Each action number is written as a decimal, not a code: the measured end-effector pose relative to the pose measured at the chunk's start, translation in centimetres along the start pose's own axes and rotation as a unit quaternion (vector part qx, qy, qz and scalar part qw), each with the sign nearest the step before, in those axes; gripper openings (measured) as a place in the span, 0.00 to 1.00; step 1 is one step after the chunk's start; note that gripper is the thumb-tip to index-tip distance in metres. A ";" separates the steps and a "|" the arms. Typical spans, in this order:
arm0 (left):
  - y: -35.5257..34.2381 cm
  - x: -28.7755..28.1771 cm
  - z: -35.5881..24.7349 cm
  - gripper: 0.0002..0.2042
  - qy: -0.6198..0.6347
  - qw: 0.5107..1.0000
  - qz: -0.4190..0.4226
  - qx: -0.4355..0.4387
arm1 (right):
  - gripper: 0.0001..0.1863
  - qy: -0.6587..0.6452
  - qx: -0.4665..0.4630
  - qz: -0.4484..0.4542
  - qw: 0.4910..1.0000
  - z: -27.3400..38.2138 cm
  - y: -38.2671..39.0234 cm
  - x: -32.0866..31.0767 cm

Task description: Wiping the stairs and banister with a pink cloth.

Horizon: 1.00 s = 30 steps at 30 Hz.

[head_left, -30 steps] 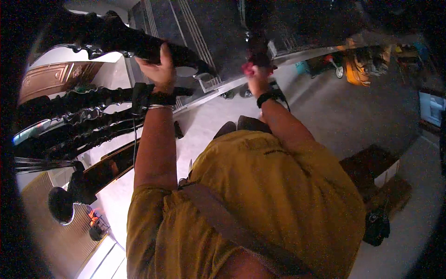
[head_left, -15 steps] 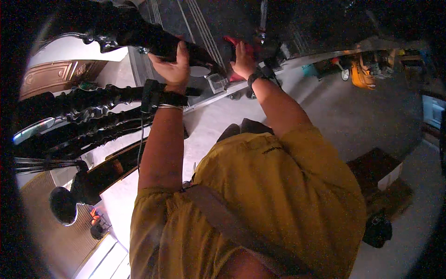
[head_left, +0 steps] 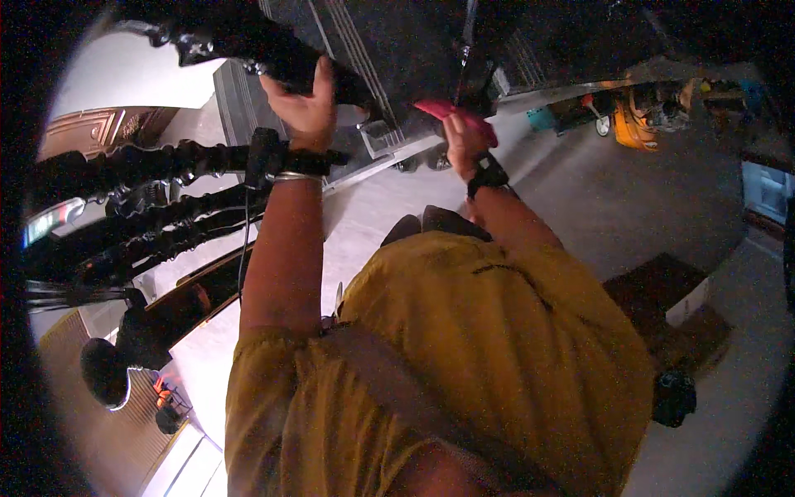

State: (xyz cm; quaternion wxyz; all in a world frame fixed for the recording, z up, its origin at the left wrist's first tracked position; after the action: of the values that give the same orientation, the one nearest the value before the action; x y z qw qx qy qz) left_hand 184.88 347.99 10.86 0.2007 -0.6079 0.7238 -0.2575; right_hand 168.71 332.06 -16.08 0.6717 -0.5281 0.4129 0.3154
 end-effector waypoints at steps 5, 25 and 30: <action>-0.4 0.2 0.0 0.23 0.039 0.999 -0.013 -0.021 | 0.16 -0.132 0.100 0.082 0.983 -2.8 -0.1 -0.7; -0.5 -0.6 -0.9 0.25 -0.040 0.998 0.029 -0.026 | 0.17 -0.096 0.047 -0.001 0.994 11.4 -2.8 1.3; -0.5 0.2 -1.5 0.26 -0.043 0.996 0.047 -0.060 | 0.16 -0.112 0.070 0.002 0.991 11.3 -2.4 2.6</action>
State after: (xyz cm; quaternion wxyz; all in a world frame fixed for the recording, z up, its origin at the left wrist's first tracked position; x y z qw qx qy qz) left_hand 184.29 347.95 12.35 0.2062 -0.5948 0.7564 -0.1775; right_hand 174.50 342.36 -16.13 0.7480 -0.4406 0.3575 0.3442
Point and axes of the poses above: each hand's wrist, its own y-axis away from the middle knuckle, its own x-axis out of the palm, z = x × y, the point moved 3 cm from there along -y, towards the middle knuckle, and after that the axes turned 5 degrees about y, right-handed, at the moved point
